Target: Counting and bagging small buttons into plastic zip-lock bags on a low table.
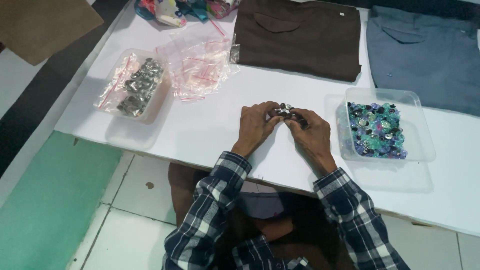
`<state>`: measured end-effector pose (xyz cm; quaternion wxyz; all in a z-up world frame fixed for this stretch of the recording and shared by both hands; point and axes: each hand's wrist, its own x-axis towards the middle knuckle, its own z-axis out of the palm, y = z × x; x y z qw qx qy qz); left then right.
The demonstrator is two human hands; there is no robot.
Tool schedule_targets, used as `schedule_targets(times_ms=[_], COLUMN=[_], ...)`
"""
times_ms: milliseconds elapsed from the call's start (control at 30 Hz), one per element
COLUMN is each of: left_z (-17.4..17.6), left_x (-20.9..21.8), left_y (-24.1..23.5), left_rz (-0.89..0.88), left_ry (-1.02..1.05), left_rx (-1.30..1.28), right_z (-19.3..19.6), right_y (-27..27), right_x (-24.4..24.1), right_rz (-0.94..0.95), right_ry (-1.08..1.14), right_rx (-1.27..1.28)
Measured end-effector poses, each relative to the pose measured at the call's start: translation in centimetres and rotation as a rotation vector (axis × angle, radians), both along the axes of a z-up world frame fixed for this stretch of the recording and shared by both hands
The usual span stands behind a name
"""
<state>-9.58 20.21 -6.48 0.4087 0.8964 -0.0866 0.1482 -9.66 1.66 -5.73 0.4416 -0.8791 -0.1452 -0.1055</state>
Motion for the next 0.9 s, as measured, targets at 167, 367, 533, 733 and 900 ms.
schedule_targets(times_ms=[167, 367, 533, 733, 900], left_z=[1.1, 0.1, 1.3, 1.4, -3.1], left_x=[-1.2, -1.9, -3.1, -0.2, 3.4], left_y=[0.3, 0.6, 3.4, 10.3, 14.1], left_rz=[-0.016, 0.004, 0.119, 0.541, 0.535], left_ry=[-0.033, -0.076, -0.149, -0.358, -0.313], left_rx=[-0.025, -0.146, -0.289, 0.011, 0.208], right_z=[0.7, 0.8, 0.0, 0.9, 0.9], right_y=[0.1, 0.5, 2.4, 12.2, 20.7], right_x=[-0.6, -1.3, -2.1, -1.7, 4.8], right_rz=[0.022, 0.017, 0.067, 0.192, 0.254], right_ry=[-0.043, -0.163, -0.506, -0.65, -0.477], right_rx=[-0.023, -0.032, -0.147, -0.159, -0.319])
